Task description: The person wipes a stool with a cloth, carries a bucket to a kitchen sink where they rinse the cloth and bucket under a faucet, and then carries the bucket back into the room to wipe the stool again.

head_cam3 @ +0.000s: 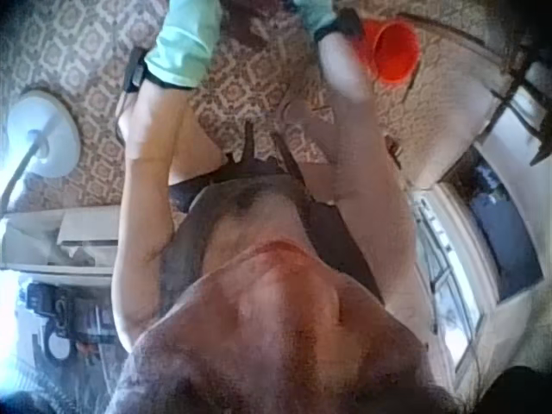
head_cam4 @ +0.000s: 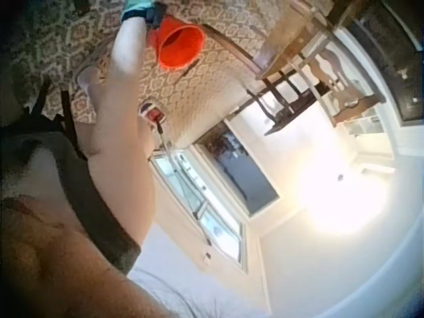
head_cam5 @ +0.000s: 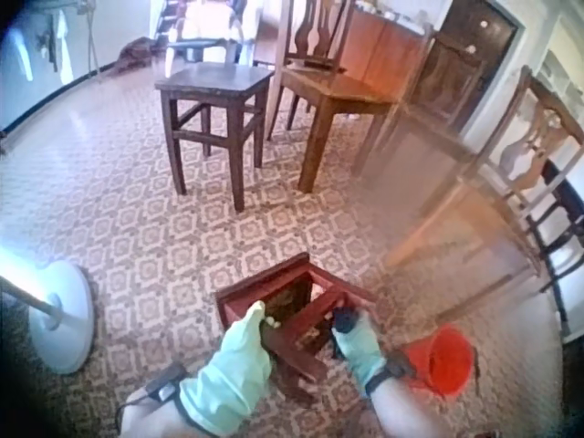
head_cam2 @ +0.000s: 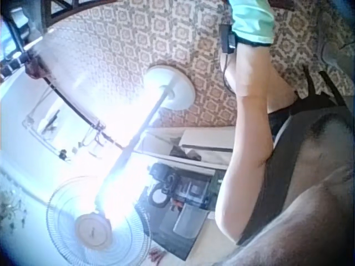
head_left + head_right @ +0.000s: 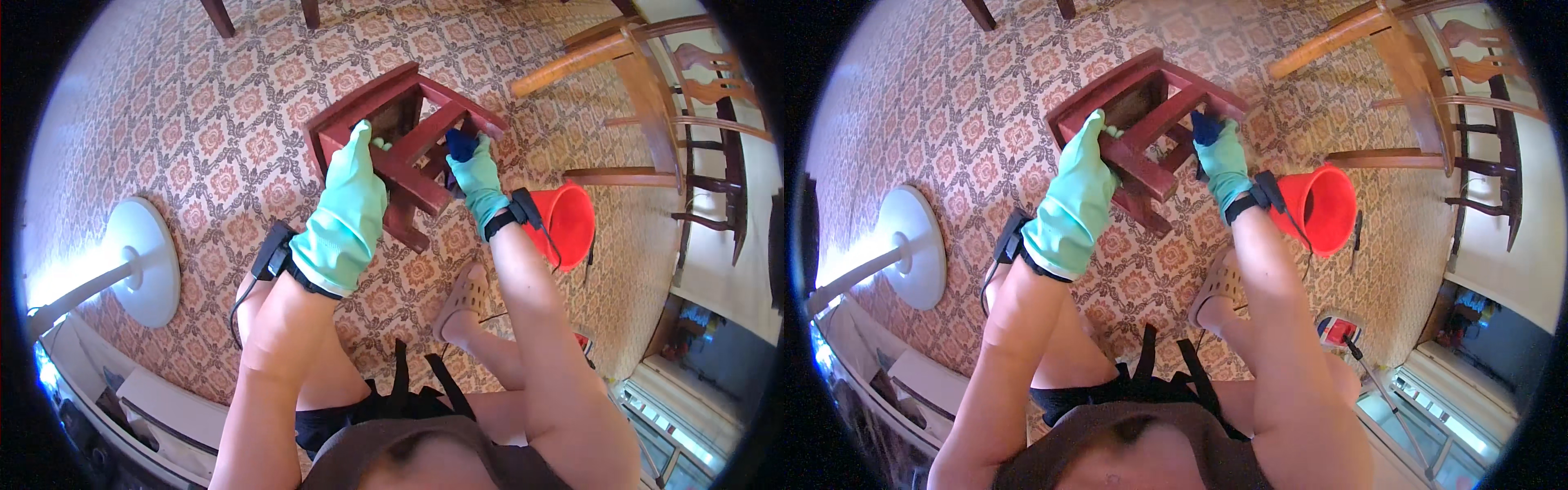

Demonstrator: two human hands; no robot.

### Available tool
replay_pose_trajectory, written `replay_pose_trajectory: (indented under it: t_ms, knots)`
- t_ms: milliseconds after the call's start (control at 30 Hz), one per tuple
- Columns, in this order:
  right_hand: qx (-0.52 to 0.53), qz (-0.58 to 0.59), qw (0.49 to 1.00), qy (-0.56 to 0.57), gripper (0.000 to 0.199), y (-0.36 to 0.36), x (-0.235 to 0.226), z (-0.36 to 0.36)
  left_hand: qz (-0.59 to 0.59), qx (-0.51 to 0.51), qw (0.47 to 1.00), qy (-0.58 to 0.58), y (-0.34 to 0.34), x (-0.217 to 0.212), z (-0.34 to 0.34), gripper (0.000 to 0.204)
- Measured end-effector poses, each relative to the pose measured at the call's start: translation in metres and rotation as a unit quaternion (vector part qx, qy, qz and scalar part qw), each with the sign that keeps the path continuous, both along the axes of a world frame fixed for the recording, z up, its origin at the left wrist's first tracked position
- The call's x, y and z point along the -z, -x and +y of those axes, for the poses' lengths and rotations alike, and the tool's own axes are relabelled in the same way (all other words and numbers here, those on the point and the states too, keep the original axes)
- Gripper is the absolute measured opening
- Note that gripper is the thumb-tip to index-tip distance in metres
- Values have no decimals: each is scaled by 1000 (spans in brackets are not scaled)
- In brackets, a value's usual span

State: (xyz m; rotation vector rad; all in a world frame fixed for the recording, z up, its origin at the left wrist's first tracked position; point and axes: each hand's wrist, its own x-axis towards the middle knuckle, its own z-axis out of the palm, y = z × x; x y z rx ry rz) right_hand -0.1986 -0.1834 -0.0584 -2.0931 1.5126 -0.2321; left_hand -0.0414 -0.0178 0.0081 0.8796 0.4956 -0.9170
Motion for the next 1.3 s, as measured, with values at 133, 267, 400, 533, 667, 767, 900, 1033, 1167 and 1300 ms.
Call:
replay_pose_trajectory:
  t_ms: [133,267,400,533,667,767,900,1033,1167,1300]
  knots:
    - [-109,-145,981,-63,52,19,9,-6,-113,111,986,-43,-11,-28,-2,33]
    - [-117,-94,985,-89,58,-2,-15,14,-356,252,896,76,-10,-45,28,60]
    - [-77,-138,987,12,71,11,-44,7,-268,272,923,56,-12,-55,20,61]
    - [-129,-245,959,53,68,7,-68,5,-288,277,916,37,-11,-47,16,68]
    - [-296,-178,912,220,47,5,-99,-3,-308,295,903,45,-1,-56,2,59]
    - [-283,-137,930,192,35,1,-88,3,-253,298,919,54,2,-65,-3,59]
    - [-314,16,903,293,18,-2,-65,2,-324,310,893,-12,14,-71,-12,57]
    - [-403,63,906,116,17,19,-40,51,-342,329,872,-122,13,-63,-11,55]
    - [-433,100,891,98,22,33,-52,27,-290,265,919,-41,19,-53,-15,57]
    - [-370,69,904,202,23,26,-65,13,-274,269,923,-33,5,-52,-7,58]
